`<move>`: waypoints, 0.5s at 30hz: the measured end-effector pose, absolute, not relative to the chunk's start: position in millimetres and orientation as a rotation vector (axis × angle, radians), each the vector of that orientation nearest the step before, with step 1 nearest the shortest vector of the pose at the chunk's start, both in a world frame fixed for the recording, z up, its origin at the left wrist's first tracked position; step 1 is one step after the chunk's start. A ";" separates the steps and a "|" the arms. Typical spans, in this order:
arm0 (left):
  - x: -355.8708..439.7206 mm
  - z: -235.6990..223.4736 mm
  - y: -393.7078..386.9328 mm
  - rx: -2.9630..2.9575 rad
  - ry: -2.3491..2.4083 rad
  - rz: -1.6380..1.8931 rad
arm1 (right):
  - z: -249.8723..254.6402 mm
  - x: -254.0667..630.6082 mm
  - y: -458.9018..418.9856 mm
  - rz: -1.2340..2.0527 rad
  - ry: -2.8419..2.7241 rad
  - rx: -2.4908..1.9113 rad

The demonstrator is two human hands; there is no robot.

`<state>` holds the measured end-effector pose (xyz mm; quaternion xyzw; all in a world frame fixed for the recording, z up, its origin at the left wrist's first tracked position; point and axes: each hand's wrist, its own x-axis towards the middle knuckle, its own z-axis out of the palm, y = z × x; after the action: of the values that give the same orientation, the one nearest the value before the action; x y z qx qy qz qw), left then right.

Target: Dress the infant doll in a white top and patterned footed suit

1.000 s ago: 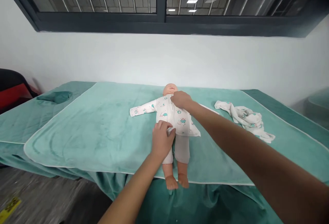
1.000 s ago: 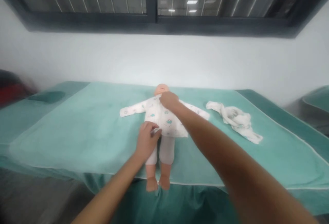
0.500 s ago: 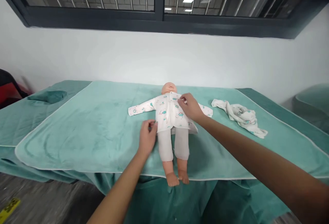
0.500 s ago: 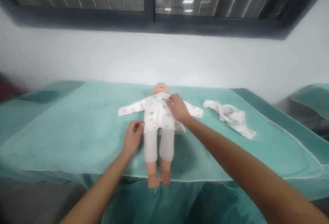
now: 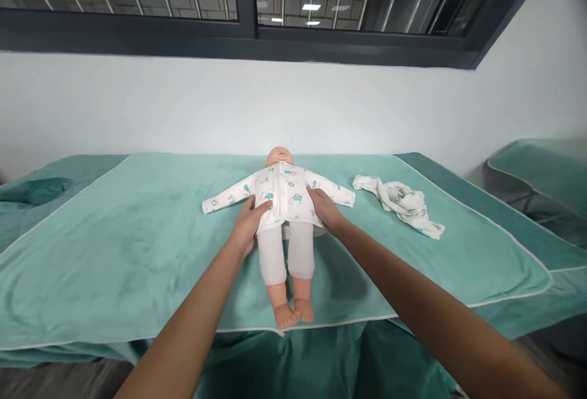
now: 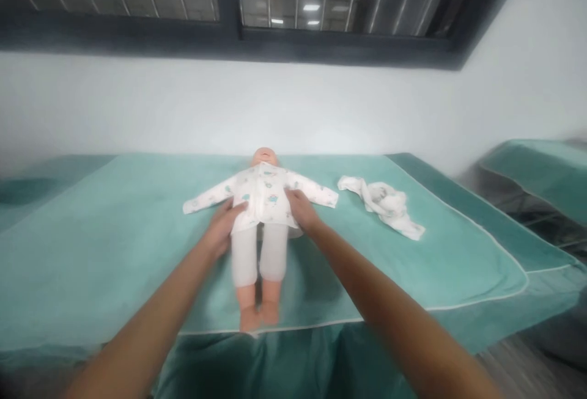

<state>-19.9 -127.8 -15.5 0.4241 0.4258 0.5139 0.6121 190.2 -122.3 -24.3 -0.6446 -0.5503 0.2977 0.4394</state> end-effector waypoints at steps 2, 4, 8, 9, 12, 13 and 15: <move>-8.5 -10.2 -113.7 0.981 0.973 1.203 | -23.8 196.5 -108.8 0.756 -1.359 -1.544; 3.1 -10.0 -98.6 0.976 0.946 1.237 | -25.8 205.2 -95.3 0.765 -1.368 -1.504; 14.0 -27.9 -80.4 0.979 0.913 1.308 | -37.6 229.0 -84.5 0.727 -1.436 -1.530; 12.7 -34.5 -80.2 0.985 0.928 1.334 | -41.0 237.4 -87.3 0.701 -1.467 -1.553; 2.0 -51.5 -89.6 1.035 1.048 1.421 | -47.8 273.3 -108.0 0.562 -1.557 -1.637; -2.4 -55.1 -95.0 1.066 1.099 1.439 | -48.7 289.3 -117.5 0.489 -1.583 -1.671; -9.6 -58.7 -107.9 1.156 1.198 1.446 | -49.0 326.1 -137.4 0.303 -1.628 -1.779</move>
<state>-9.6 -107.9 -58.7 0.4679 0.4850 0.5850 0.4513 326.1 -137.4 -49.0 -0.6861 -0.6280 0.1168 0.3481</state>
